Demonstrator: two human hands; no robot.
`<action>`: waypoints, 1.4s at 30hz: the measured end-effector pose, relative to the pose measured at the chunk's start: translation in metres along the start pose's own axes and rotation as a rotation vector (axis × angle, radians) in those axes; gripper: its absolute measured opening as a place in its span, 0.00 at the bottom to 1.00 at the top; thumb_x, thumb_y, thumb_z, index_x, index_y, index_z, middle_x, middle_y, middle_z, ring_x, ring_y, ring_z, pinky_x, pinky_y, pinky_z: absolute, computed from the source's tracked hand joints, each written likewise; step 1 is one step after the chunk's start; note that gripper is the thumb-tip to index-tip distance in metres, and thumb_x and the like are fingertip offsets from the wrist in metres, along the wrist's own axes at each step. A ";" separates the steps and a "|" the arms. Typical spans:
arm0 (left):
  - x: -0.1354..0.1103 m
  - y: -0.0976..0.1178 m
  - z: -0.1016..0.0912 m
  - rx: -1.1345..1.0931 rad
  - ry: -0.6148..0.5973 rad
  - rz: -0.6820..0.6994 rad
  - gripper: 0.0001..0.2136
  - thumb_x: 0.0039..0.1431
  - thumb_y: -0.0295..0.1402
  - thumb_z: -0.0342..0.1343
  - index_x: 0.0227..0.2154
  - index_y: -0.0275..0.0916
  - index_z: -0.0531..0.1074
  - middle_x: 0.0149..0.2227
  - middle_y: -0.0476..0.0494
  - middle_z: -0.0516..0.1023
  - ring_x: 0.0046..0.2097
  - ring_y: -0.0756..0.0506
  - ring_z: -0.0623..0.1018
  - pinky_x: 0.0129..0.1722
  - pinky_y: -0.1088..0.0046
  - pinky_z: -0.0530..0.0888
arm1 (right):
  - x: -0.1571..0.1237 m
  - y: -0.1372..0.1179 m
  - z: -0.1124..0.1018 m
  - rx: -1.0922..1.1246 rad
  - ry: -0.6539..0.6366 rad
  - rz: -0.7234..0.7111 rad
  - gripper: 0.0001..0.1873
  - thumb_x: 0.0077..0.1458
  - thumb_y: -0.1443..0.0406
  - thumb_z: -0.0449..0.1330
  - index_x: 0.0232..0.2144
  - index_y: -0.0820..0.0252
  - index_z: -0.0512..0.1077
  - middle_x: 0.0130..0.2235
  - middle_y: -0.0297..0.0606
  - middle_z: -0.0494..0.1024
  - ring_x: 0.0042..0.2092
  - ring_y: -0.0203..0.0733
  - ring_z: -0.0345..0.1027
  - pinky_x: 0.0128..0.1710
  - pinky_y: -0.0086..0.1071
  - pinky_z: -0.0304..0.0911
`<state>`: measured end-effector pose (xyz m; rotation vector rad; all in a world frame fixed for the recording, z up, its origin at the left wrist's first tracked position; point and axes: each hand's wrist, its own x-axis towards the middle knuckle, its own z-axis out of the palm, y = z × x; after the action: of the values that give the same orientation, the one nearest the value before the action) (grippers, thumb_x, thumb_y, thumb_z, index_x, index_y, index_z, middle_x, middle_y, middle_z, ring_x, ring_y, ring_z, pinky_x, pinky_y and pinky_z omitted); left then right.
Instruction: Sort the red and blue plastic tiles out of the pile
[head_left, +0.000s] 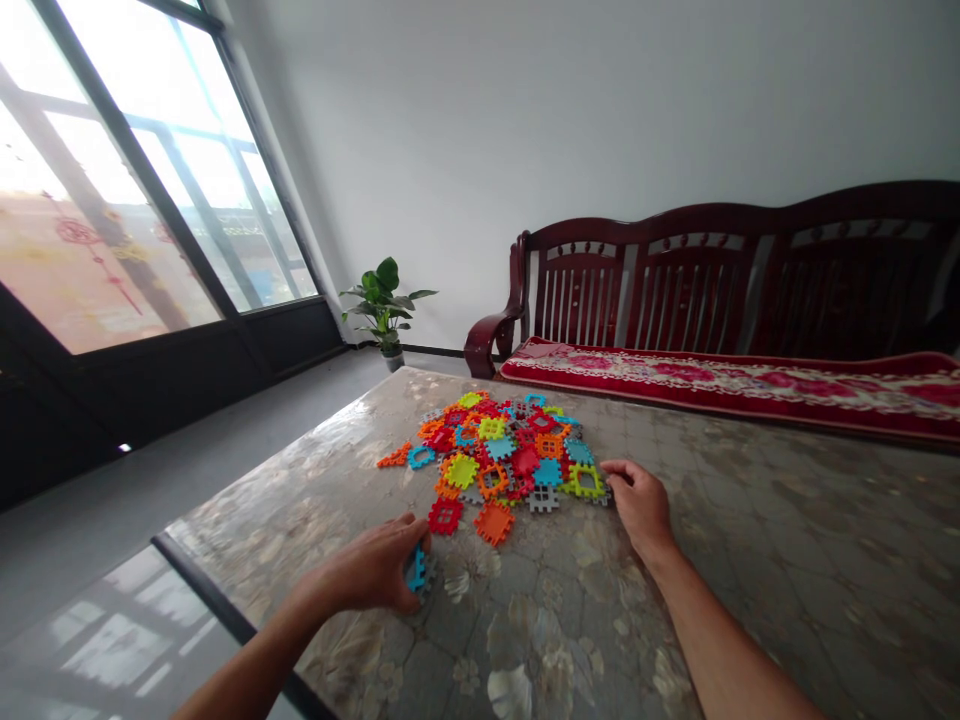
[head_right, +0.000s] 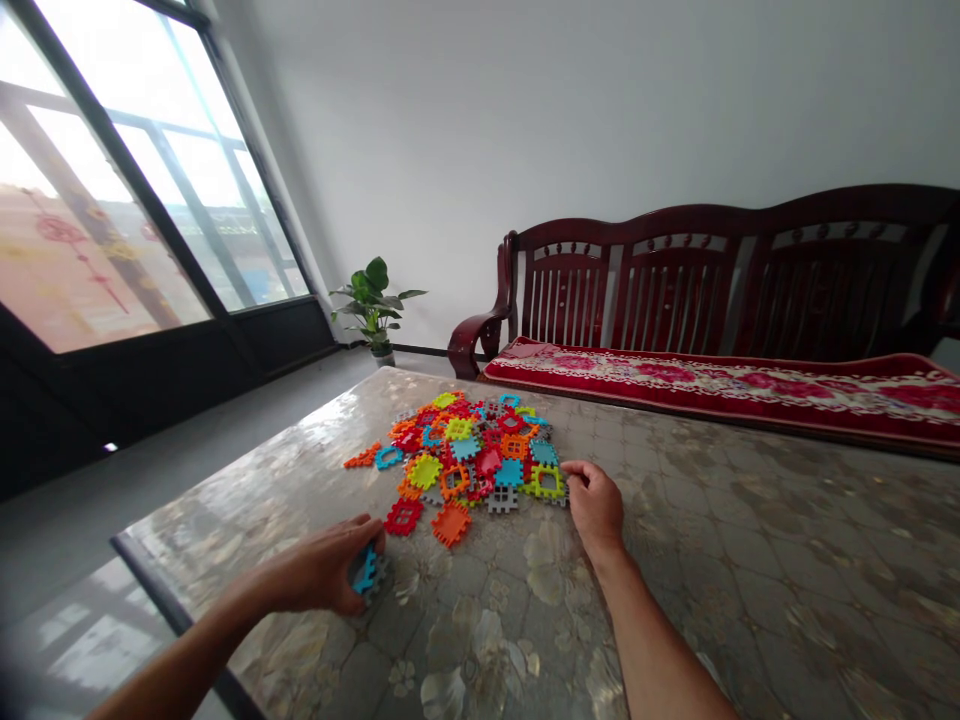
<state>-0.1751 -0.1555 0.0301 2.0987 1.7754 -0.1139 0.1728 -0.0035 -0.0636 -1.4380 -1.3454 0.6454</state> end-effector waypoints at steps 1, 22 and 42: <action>0.001 -0.001 0.001 -0.009 0.011 0.003 0.19 0.39 0.37 0.61 0.38 0.42 0.66 0.41 0.46 0.71 0.42 0.42 0.72 0.42 0.68 0.67 | 0.000 0.001 0.000 -0.002 -0.001 -0.002 0.17 0.43 0.61 0.52 0.33 0.56 0.78 0.33 0.36 0.82 0.33 0.44 0.71 0.34 0.34 0.62; 0.046 -0.009 -0.004 -0.201 0.155 -0.061 0.27 0.41 0.39 0.62 0.48 0.40 0.69 0.47 0.42 0.71 0.48 0.41 0.72 0.51 0.67 0.68 | 0.001 0.002 0.001 -0.034 -0.004 0.002 0.17 0.44 0.61 0.52 0.33 0.54 0.78 0.33 0.34 0.82 0.33 0.44 0.71 0.32 0.33 0.62; 0.053 -0.012 -0.003 -0.098 0.160 -0.058 0.19 0.41 0.43 0.61 0.35 0.40 0.65 0.38 0.47 0.73 0.39 0.44 0.71 0.40 0.69 0.67 | 0.000 -0.001 0.000 -0.055 0.002 -0.004 0.17 0.44 0.61 0.51 0.32 0.53 0.78 0.33 0.34 0.82 0.34 0.45 0.73 0.34 0.34 0.62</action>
<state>-0.1767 -0.1039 0.0140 2.0379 1.8930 0.1265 0.1719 -0.0036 -0.0624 -1.4791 -1.3734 0.6086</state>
